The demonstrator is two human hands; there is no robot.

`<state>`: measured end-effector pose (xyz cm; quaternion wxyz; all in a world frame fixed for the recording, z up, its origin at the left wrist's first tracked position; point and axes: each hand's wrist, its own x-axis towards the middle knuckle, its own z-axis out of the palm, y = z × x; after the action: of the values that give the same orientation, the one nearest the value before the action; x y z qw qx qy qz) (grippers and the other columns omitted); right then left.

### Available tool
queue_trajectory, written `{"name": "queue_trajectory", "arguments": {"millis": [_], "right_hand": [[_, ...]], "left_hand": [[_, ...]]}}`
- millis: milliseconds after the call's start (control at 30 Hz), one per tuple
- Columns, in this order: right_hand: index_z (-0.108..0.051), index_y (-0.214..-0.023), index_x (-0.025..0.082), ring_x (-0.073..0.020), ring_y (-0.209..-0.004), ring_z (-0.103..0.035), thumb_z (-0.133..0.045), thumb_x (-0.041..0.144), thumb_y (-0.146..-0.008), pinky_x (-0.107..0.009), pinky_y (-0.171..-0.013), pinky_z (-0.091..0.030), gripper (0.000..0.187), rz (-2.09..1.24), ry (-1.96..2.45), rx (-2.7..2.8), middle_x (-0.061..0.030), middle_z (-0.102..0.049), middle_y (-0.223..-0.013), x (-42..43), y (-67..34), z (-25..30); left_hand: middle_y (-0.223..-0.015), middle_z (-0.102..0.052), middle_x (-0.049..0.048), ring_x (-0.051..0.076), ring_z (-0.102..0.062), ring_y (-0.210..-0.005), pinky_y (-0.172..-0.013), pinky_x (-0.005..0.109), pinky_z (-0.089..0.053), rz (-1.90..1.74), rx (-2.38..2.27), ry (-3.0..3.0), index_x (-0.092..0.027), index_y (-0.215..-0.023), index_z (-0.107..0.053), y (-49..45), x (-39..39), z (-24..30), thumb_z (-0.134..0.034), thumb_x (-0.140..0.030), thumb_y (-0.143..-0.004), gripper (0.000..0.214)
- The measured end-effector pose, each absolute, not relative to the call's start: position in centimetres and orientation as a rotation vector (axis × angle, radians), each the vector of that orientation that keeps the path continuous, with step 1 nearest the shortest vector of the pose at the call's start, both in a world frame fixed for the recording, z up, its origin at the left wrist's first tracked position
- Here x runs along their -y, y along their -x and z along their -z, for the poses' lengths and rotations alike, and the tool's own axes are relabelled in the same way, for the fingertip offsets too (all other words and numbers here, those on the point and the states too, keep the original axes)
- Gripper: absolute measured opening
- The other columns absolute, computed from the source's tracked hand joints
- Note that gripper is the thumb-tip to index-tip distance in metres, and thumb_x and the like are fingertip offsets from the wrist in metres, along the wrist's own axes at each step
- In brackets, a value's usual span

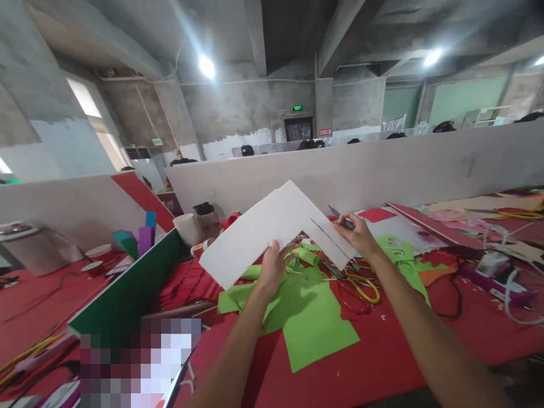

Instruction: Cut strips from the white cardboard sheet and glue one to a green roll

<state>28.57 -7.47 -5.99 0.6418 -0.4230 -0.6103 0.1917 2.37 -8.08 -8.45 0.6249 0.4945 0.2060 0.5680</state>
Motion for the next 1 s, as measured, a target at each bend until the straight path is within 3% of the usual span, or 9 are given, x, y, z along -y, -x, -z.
{"name": "queue_trajectory", "arguments": {"millis": [200, 333, 433, 733, 1000], "right_hand": [[-0.063, -0.086, 0.02, -0.0211, -0.082, -0.066, -0.069, 0.042, -0.08, -0.032, -0.074, -0.052, 0.024, -0.324, 0.947, 1.485, -0.0058, -0.071, -0.088, 7.8, -27.2, 5.8], [-0.064, -0.117, 0.022, -0.0219, -0.089, -0.068, -0.051, 0.046, -0.094, -0.036, -0.078, -0.055, 0.035, -0.156, 0.925, 1.392, -0.0098, -0.072, -0.107, 8.6, -26.0, 5.7], [-0.055, -0.134, 0.024, -0.0227, -0.09, -0.069, -0.045, 0.045, -0.098, -0.037, -0.079, -0.056, 0.043, -0.06, 0.912, 1.374, -0.0102, -0.074, -0.105, 9.3, -25.3, 5.7], [-0.066, -0.122, 0.024, -0.0238, -0.103, -0.066, -0.052, 0.027, -0.095, -0.041, -0.093, -0.051, 0.031, 0.212, 0.776, 1.779, -0.0074, -0.072, -0.111, 9.7, -23.0, 6.2], [-0.063, -0.121, 0.022, -0.0228, -0.096, -0.066, -0.052, 0.024, -0.095, -0.039, -0.086, -0.052, 0.029, 0.259, 0.734, 1.874, -0.0086, -0.071, -0.102, 9.7, -22.2, 6.6]], "left_hand": [[-0.111, -0.073, 0.0139, 0.022, -0.07, -0.096, -0.078, 0.031, -0.054, -1.432, -0.572, -0.942, -0.016, -0.107, -0.061, -2.5, 7.7, 8.5, -0.068, -0.045, -0.083, 0.039], [-0.109, -0.073, 0.0132, 0.02, -0.07, -0.091, -0.075, 0.028, -0.054, -1.496, -0.557, -0.905, -0.016, -0.107, -0.062, -2.4, 7.6, 8.2, -0.069, -0.043, -0.083, 0.037], [-0.105, -0.075, 0.0122, 0.019, -0.071, -0.087, -0.071, 0.027, -0.053, -1.505, -0.557, -0.892, -0.016, -0.106, -0.064, -2.4, 7.5, 8.3, -0.07, -0.044, -0.083, 0.037], [-0.108, -0.074, 0.0143, 0.019, -0.071, -0.083, -0.066, 0.025, -0.052, -1.487, -0.545, -0.938, -0.013, -0.11, -0.063, -2.7, 7.4, 8.6, -0.072, -0.045, -0.081, 0.044], [-0.11, -0.073, 0.0163, 0.021, -0.071, -0.086, -0.066, 0.026, -0.052, -1.492, -0.551, -0.956, -0.013, -0.112, -0.061, -2.7, 7.5, 8.5, -0.071, -0.046, -0.081, 0.047]]}}
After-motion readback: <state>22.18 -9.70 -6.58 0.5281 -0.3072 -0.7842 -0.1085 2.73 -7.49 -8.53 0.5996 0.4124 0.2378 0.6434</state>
